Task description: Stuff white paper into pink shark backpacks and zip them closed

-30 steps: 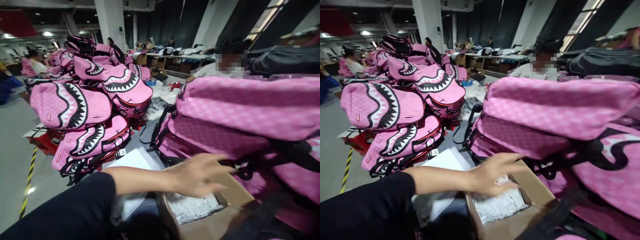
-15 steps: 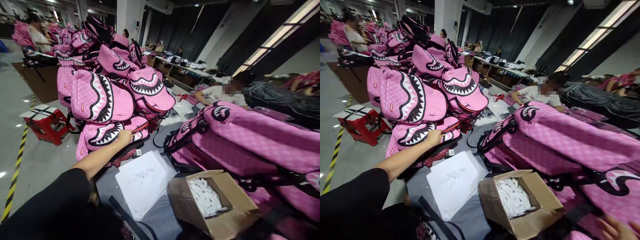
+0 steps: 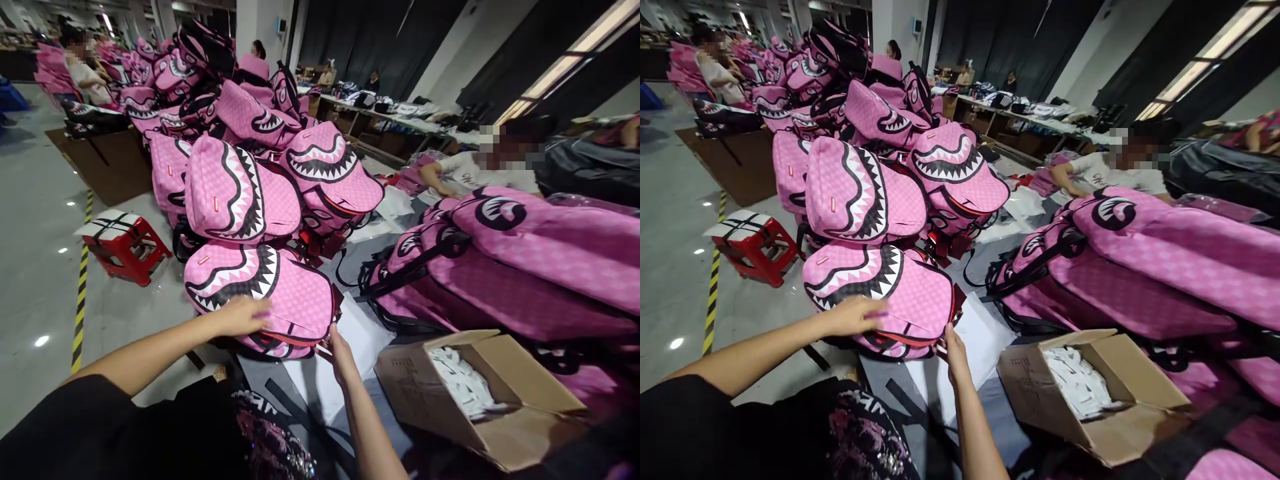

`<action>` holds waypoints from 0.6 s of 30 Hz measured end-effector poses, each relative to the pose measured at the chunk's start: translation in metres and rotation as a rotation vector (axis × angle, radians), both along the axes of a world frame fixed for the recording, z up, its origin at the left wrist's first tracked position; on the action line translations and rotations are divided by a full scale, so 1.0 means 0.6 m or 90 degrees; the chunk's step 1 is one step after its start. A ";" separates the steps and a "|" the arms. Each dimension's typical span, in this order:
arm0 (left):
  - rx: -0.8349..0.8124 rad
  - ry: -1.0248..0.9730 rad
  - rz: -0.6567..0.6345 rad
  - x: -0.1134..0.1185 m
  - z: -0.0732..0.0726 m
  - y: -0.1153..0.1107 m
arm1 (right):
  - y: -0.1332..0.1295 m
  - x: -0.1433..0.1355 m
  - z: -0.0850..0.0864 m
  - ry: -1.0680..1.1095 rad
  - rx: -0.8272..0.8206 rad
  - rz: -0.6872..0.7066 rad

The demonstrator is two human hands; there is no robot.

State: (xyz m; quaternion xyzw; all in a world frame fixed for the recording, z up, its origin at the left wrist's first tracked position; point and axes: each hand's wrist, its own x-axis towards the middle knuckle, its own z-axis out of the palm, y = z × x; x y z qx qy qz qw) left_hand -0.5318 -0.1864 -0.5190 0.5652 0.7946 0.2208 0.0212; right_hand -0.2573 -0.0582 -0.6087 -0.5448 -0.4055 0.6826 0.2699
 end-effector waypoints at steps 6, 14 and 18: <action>0.295 -0.023 0.350 -0.149 0.121 0.091 | 0.022 -0.033 0.021 -0.017 0.143 -0.094; -0.194 -0.122 -0.238 0.111 0.040 0.104 | 0.005 -0.086 0.085 0.045 0.155 -0.190; -0.210 -0.118 -0.138 0.097 0.047 0.108 | -0.023 -0.063 0.080 0.074 0.167 -0.108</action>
